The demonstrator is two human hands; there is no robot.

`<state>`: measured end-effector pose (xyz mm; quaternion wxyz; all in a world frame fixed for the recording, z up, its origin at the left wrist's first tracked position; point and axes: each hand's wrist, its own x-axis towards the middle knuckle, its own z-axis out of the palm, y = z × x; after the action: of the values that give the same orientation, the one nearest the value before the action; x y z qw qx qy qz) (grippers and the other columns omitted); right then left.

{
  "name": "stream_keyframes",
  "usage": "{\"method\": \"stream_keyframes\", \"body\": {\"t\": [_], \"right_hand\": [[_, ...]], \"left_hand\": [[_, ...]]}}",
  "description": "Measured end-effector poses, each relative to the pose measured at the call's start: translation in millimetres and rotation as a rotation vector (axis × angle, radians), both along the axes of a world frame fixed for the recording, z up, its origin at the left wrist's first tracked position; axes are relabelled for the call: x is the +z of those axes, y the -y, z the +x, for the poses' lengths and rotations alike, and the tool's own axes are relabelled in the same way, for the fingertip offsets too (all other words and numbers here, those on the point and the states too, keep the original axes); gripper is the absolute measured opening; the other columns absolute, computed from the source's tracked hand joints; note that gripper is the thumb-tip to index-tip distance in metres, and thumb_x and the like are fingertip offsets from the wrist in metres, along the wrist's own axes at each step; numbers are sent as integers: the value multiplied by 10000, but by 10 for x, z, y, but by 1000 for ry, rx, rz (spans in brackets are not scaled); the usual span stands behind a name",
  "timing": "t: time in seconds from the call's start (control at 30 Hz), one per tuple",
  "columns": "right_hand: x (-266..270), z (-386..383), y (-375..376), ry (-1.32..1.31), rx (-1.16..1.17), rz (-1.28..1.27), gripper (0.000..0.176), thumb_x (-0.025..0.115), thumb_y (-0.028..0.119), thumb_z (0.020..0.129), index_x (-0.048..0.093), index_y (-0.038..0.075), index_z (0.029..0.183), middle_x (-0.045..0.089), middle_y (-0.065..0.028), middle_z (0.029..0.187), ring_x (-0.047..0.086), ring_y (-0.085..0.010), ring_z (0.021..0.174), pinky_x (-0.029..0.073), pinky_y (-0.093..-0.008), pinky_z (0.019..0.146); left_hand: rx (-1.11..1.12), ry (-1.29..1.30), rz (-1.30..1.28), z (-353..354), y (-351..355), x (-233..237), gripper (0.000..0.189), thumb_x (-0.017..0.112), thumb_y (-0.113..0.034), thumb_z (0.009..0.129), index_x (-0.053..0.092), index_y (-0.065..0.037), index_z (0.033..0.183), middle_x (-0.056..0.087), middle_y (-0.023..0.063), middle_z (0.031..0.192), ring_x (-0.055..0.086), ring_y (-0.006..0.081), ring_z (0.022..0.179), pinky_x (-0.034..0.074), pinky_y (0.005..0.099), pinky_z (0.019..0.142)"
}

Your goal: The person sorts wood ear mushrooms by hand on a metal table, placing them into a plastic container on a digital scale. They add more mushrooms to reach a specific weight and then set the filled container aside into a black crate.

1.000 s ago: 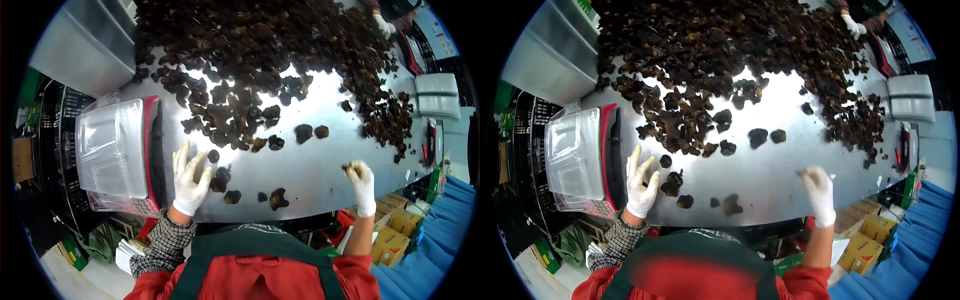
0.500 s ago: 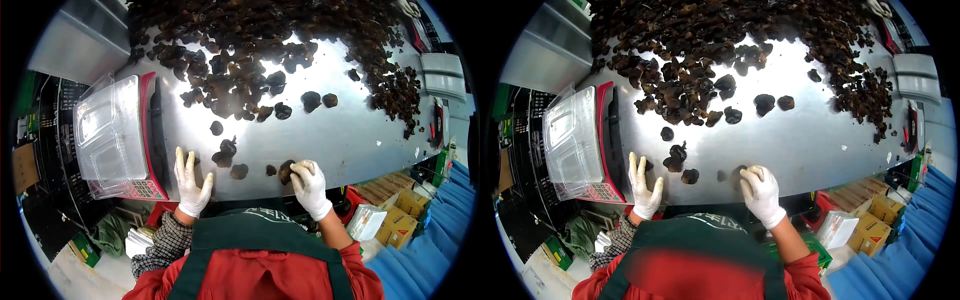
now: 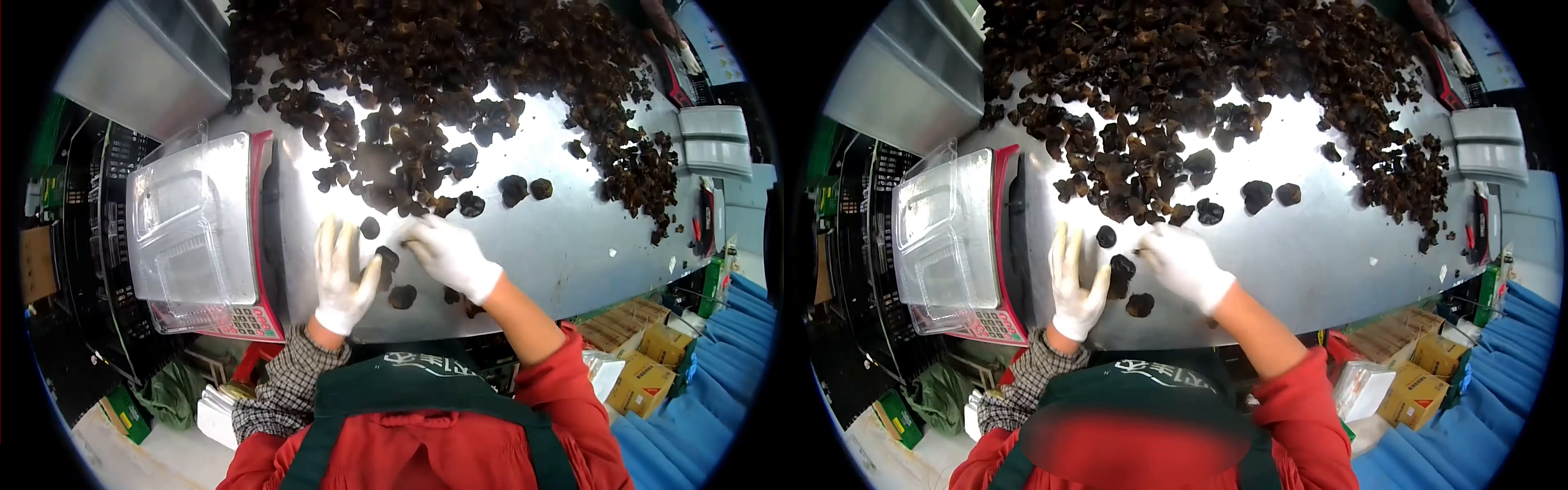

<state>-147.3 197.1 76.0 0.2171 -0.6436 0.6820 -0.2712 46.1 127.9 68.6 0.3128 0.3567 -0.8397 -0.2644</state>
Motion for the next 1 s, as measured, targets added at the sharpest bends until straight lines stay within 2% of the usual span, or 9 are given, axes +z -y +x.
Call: {"method": "stream_keyframes", "body": {"t": [0.07, 0.2, 0.27, 0.33, 0.57, 0.7, 0.8, 0.93, 1.0], "right_hand": [[256, -242, -357, 57, -140, -9, 64, 600, 101, 830, 632, 68, 873, 596, -101, 825, 595, -301, 775, 498, -375, 701], [634, -648, -1738, 90, -592, 410, 147, 662, 143, 811, 650, 35, 910, 629, -144, 848, 615, -300, 751, 499, -375, 682], [706, -686, -2448, -167, -597, 792, 261, 694, 217, 783, 656, 35, 965, 642, -156, 908, 626, -320, 812, 504, -379, 724], [635, -594, -2966, -346, -694, 811, 352, 709, 275, 762, 651, 25, 1003, 648, -157, 947, 626, -335, 852, 507, -379, 756], [469, -465, -2823, 0, -791, 479, 298, 678, 133, 802, 628, -7, 1060, 642, -162, 941, 644, -291, 794, 513, -342, 713], [431, -474, -2731, -18, -765, 390, 290, 673, 117, 807, 622, -2, 1066, 633, -159, 926, 631, -277, 758, 508, -333, 703], [479, -410, -2667, 32, -762, 321, 278, 670, 104, 815, 619, 1, 1068, 626, -144, 925, 623, -256, 754, 502, -312, 699], [486, -289, -2593, 70, -740, 317, 276, 655, 108, 832, 613, 5, 1084, 606, -122, 883, 597, -226, 705, 485, -301, 653], [511, -210, -2541, 91, -710, 300, 272, 654, 116, 830, 615, -6, 1070, 606, -125, 881, 596, -224, 706, 483, -302, 655]], "left_hand": [[-38, -111, -77, -342, 340, 65, 426, 694, -72, 750, 591, -1, 1157, 533, 195, 1255, 449, 371, 1224, 340, 484, 1033], [-54, 9, -255, -948, 937, 29, 277, 636, -83, 806, 657, -66, 1082, 628, 82, 1088, 522, 285, 1105, 396, 392, 990], [-182, 251, -112, -1167, 1208, -30, 296, 629, -102, 807, 666, -117, 1100, 616, 64, 1019, 534, 272, 1025, 406, 382, 965], [-212, 383, -95, -1304, 1316, -96, 311, 648, -124, 781, 685, -155, 1088, 592, 60, 1017, 535, 264, 1003, 420, 379, 931], [-229, 322, 11, -1302, 1539, -180, 129, 650, -191, 774, 719, -136, 868, 658, 56, 952, 569, 263, 980, 441, 374, 887], [-96, 18, 226, -1196, 1499, -113, 152, 637, -159, 807, 708, -62, 900, 680, 118, 924, 640, 261, 854, 493, 340, 808], [-66, -246, 426, -1049, 1317, 149, 148, 655, -106, 862, 669, 2, 962, 669, 46, 887, 598, 113, 848, 468, 240, 797], [-121, -458, 626, -800, 1091, 316, 139, 603, -120, 924, 636, -16, 1010, 633, 20, 971, 563, 81, 838, 460, 214, 782], [-85, -594, 768, -748, 976, 380, 151, 552, -144, 955, 586, -23, 1038, 646, 75, 993, 603, 135, 853, 498, 275, 822]]}}
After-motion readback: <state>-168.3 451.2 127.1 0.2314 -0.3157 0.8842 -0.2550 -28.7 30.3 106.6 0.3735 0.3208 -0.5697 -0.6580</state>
